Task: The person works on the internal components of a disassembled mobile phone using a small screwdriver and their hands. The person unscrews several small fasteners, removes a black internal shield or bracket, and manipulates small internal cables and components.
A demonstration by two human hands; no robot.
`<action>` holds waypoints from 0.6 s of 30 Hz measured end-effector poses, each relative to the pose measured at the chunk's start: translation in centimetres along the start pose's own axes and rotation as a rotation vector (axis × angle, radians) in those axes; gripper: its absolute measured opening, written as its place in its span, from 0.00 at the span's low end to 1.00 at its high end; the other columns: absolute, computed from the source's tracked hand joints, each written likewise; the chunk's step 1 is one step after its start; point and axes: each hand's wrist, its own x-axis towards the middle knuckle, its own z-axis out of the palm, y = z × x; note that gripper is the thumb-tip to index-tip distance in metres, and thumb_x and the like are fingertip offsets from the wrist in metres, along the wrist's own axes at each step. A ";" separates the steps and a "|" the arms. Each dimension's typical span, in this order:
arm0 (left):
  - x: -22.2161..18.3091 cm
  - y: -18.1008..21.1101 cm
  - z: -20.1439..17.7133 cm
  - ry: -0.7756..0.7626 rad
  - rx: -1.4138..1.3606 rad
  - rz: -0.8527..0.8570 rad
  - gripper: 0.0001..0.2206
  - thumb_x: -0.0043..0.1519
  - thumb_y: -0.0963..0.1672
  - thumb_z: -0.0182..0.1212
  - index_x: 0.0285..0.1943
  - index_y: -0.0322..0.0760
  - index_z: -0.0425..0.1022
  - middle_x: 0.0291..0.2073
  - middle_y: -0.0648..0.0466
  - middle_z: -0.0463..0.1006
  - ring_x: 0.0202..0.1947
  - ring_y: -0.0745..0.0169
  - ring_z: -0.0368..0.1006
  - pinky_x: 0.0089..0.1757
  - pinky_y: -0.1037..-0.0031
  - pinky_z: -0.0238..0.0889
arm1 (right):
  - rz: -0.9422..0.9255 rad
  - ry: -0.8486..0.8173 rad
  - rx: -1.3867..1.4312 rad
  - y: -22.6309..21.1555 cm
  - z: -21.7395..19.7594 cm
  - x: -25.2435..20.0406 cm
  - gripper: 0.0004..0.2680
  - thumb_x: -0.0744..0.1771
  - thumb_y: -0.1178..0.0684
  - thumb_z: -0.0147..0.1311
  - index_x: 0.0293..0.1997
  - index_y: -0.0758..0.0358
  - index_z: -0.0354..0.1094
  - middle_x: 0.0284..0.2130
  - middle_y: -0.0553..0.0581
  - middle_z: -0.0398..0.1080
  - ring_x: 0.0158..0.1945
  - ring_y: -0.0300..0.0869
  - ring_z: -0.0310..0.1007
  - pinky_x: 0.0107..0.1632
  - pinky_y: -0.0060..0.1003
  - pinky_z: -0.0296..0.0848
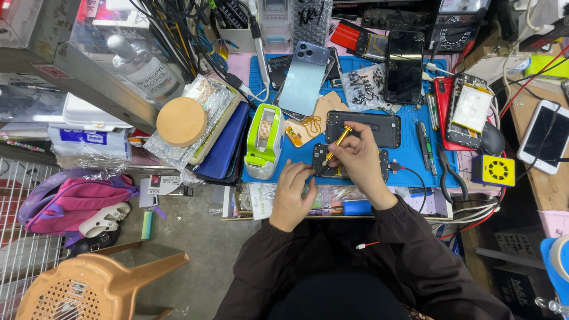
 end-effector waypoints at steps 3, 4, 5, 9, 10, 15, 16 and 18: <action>0.0 0.0 0.0 -0.002 -0.004 -0.003 0.11 0.57 0.36 0.64 0.49 0.30 0.75 0.49 0.46 0.75 0.56 0.43 0.72 0.63 0.50 0.61 | -0.012 -0.004 0.011 0.2 0.1 0.1 0.21 0.67 0.64 0.58 0.66 0.67 0.51 0.31 0.55 0.72 0.28 0.35 0.76 0.31 0.27 0.77; 0.0 0.0 0.0 0.000 -0.004 -0.002 0.11 0.57 0.36 0.64 0.49 0.30 0.75 0.49 0.46 0.75 0.56 0.42 0.72 0.63 0.50 0.61 | -0.016 -0.004 0.015 0.2 0.1 0.0 0.21 0.67 0.65 0.58 0.66 0.67 0.51 0.31 0.55 0.72 0.28 0.35 0.76 0.31 0.27 0.77; -0.1 0.0 0.0 0.000 -0.004 -0.001 0.11 0.57 0.36 0.64 0.49 0.30 0.75 0.49 0.46 0.75 0.56 0.42 0.72 0.63 0.50 0.61 | -0.026 -0.003 0.009 0.3 0.1 0.0 0.21 0.67 0.65 0.58 0.66 0.67 0.50 0.31 0.55 0.72 0.28 0.35 0.76 0.32 0.27 0.77; -0.2 -0.1 0.1 0.006 -0.005 0.009 0.12 0.57 0.36 0.64 0.49 0.30 0.75 0.50 0.46 0.75 0.56 0.41 0.71 0.63 0.49 0.60 | -0.046 0.010 -0.008 0.5 0.2 -0.2 0.21 0.67 0.65 0.58 0.66 0.67 0.51 0.31 0.55 0.71 0.28 0.35 0.76 0.32 0.26 0.76; -0.2 -0.2 0.1 0.004 -0.007 0.015 0.12 0.56 0.36 0.65 0.48 0.30 0.75 0.49 0.46 0.75 0.56 0.42 0.71 0.63 0.49 0.60 | -0.047 0.015 -0.010 0.5 0.2 -0.2 0.21 0.67 0.65 0.58 0.66 0.67 0.51 0.31 0.55 0.71 0.28 0.35 0.76 0.32 0.26 0.76; -0.3 -0.4 0.1 0.008 -0.027 0.017 0.12 0.56 0.36 0.65 0.48 0.31 0.75 0.47 0.46 0.77 0.55 0.42 0.72 0.63 0.49 0.60 | -0.043 0.003 -0.027 0.3 0.2 -0.1 0.21 0.67 0.65 0.58 0.66 0.67 0.51 0.30 0.55 0.72 0.28 0.35 0.76 0.32 0.26 0.76; -0.3 -0.4 0.1 0.009 -0.027 0.020 0.12 0.56 0.36 0.65 0.48 0.31 0.75 0.47 0.46 0.77 0.55 0.42 0.72 0.63 0.49 0.60 | -0.038 0.004 -0.024 0.3 0.2 -0.1 0.21 0.67 0.65 0.58 0.66 0.67 0.51 0.30 0.55 0.72 0.28 0.35 0.76 0.31 0.26 0.76; -0.3 -0.4 0.1 0.014 -0.024 0.024 0.11 0.56 0.36 0.66 0.47 0.31 0.75 0.47 0.46 0.77 0.55 0.42 0.72 0.63 0.49 0.61 | -0.036 0.006 -0.039 0.3 0.2 0.0 0.21 0.67 0.65 0.58 0.66 0.68 0.51 0.30 0.55 0.72 0.28 0.35 0.76 0.31 0.27 0.76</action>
